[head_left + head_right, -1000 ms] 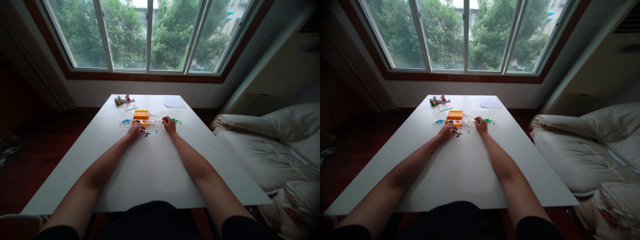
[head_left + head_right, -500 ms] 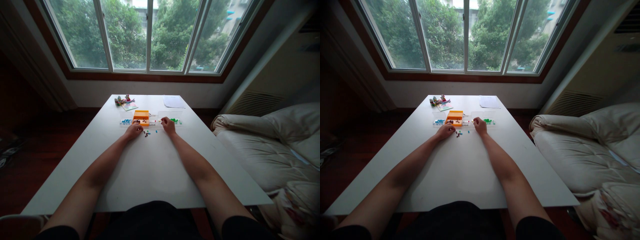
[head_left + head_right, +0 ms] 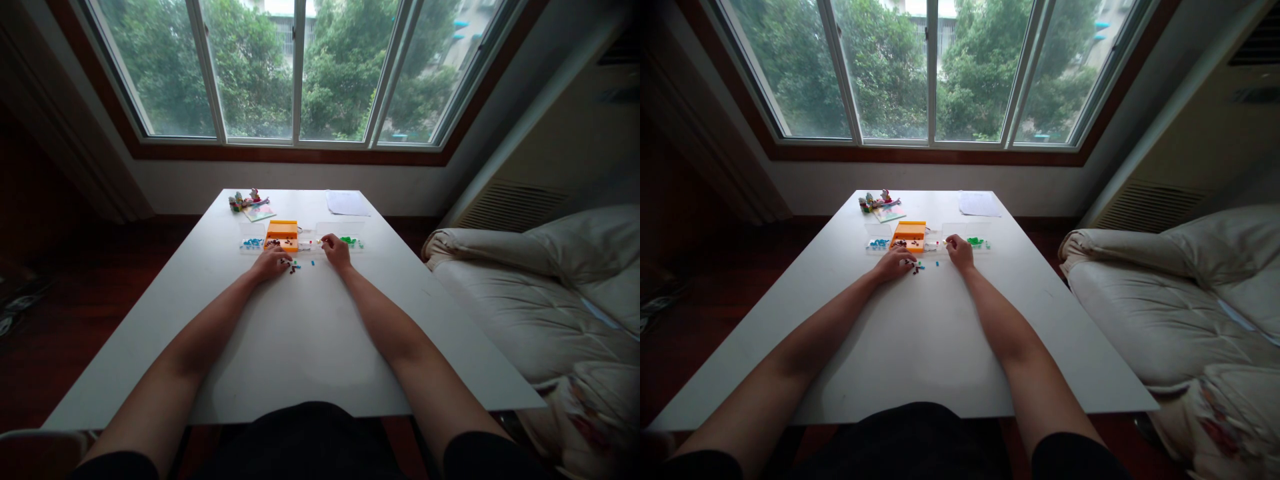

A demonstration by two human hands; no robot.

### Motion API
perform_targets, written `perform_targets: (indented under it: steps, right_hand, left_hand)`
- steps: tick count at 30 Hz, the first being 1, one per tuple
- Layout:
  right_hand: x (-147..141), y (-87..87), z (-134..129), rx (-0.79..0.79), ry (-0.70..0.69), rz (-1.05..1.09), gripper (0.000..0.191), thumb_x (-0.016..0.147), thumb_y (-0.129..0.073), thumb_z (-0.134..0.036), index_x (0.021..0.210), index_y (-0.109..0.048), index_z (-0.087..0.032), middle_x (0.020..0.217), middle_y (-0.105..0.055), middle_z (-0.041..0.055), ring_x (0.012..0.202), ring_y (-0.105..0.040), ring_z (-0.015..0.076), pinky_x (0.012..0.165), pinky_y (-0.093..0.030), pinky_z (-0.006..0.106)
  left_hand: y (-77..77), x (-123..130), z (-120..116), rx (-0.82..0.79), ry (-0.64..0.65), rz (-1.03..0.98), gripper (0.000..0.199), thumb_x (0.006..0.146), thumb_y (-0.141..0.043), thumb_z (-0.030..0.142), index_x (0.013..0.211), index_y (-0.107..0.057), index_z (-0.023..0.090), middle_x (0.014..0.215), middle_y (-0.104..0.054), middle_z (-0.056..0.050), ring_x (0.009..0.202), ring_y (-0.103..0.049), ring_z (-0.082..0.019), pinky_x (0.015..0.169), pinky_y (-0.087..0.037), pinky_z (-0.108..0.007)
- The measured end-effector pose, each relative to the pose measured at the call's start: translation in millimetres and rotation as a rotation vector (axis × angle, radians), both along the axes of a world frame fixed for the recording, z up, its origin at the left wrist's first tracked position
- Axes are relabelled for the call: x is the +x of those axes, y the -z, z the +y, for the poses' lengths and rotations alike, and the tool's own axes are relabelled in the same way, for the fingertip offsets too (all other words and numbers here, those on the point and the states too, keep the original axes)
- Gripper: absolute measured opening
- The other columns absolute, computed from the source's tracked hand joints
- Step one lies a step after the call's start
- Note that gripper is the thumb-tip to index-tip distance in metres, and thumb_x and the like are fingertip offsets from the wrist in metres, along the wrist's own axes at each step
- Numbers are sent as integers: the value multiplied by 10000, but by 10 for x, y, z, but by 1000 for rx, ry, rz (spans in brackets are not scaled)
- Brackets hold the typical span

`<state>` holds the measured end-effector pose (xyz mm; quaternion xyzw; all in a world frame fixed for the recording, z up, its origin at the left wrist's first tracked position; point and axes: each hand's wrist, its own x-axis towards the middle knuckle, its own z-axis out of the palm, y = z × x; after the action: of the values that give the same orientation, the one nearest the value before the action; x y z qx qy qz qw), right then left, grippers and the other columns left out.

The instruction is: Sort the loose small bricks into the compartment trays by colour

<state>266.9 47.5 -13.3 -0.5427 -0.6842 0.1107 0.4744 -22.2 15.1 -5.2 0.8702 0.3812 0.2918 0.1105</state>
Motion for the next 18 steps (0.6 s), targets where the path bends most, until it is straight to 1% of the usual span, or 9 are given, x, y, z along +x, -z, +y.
perform_targets:
  steps: [3,7,13,16,18]
  right_hand:
    - [-1,0,1,-4,9,-9,249,836,-515,-256,964,-721,-197,728,-667,18,672,-588,182,700,-455,281]
    - [1,8,7,-9,8,-14,248,837,-519,-252,968,-722,-196,732,-664,19,672,-583,180,700,-453,279]
    - [19,61,45,21,6,-22,252,846,-518,-256,976,-726,-197,726,-659,15,669,-581,175,685,-444,272]
    - [26,81,61,30,1,-13,245,845,-520,-255,968,-725,-201,719,-657,11,670,-586,172,687,-444,268]
    - [25,83,65,33,-3,-4,238,840,-523,-249,960,-723,-201,713,-657,9,665,-585,169,688,-445,265]
  left_hand:
    - [-19,19,-20,-19,17,18,196,865,-643,237,984,-797,258,1053,-713,-67,1068,-590,-250,1069,-426,-430]
    - [-36,46,-35,-22,-6,56,171,875,-632,251,921,-797,257,1020,-713,-72,1068,-587,-257,1053,-431,-418]
    - [-26,87,-43,17,-21,86,143,866,-639,250,897,-778,244,997,-715,-79,1031,-587,-264,955,-467,-398]
    - [-29,111,-63,28,-42,82,117,843,-647,237,875,-759,235,947,-724,-72,1019,-590,-268,916,-480,-381]
    - [-33,127,-76,31,-53,75,110,826,-642,214,861,-744,232,906,-726,-58,977,-604,-256,915,-480,-374]
